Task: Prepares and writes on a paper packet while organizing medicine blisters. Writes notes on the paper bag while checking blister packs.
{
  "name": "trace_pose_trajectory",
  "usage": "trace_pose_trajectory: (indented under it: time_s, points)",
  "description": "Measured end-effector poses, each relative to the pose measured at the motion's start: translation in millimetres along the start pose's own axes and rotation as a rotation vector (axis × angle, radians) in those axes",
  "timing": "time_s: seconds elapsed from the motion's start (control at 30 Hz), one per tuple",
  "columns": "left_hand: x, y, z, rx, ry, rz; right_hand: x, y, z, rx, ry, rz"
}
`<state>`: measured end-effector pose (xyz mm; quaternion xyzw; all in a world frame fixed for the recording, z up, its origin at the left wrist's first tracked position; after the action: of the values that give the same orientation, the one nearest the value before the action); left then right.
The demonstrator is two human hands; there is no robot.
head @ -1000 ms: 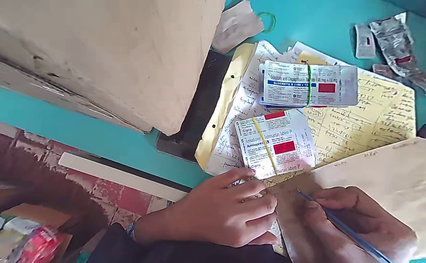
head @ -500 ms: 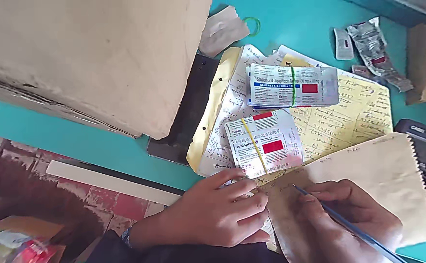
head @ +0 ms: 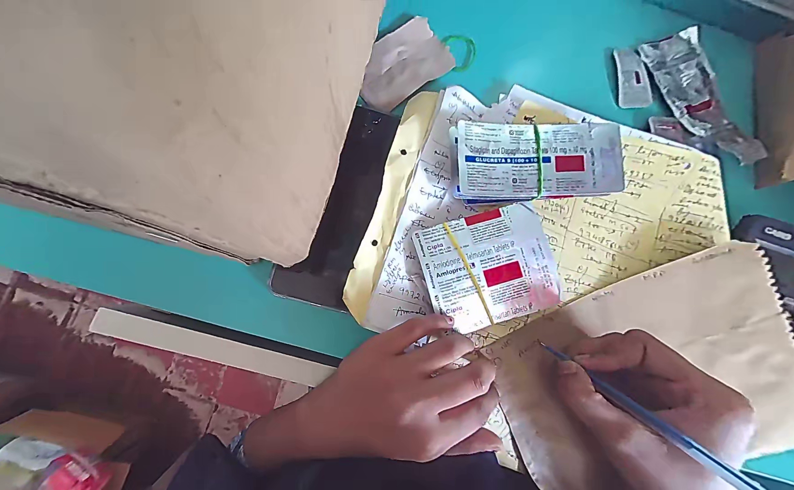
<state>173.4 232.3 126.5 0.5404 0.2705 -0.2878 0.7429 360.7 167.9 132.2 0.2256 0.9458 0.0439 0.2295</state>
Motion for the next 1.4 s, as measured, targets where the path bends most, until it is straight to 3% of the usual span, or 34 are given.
trace_pose_trajectory:
  time_s: [0.33, 0.6, 0.97, 1.2, 1.4]
  points:
    - [-2, 1, 1, 0.012, 0.032, 0.023, -1, 1, 0, 0.022, 0.03, 0.03]
    - [4, 6, -5, -0.135, 0.221, 0.007, -1, 0, 0, 0.048, 0.016, 0.076]
    - [7, 7, -7, -0.172, 0.306, -0.02, -1, 0, -1, 0.078, 0.007, 0.087]
    - [5, 6, -8, -0.191, 0.284, 0.018, -4, 2, 0, 0.101, -0.002, 0.017]
    - [6, 6, -9, -0.204, 0.279, 0.022, -11, 10, 5, 0.003, 0.013, -0.031]
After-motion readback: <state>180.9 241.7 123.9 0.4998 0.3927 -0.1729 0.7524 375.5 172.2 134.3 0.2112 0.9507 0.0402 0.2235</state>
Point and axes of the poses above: each hand's wrist, its own y-axis towards the middle knuckle, its own x-axis out of the palm, z = x × y, the point moved 7 cm from there along y, towards the middle knuckle, and after that the axes turned 5 degrees about y, right-handed, at the moved point
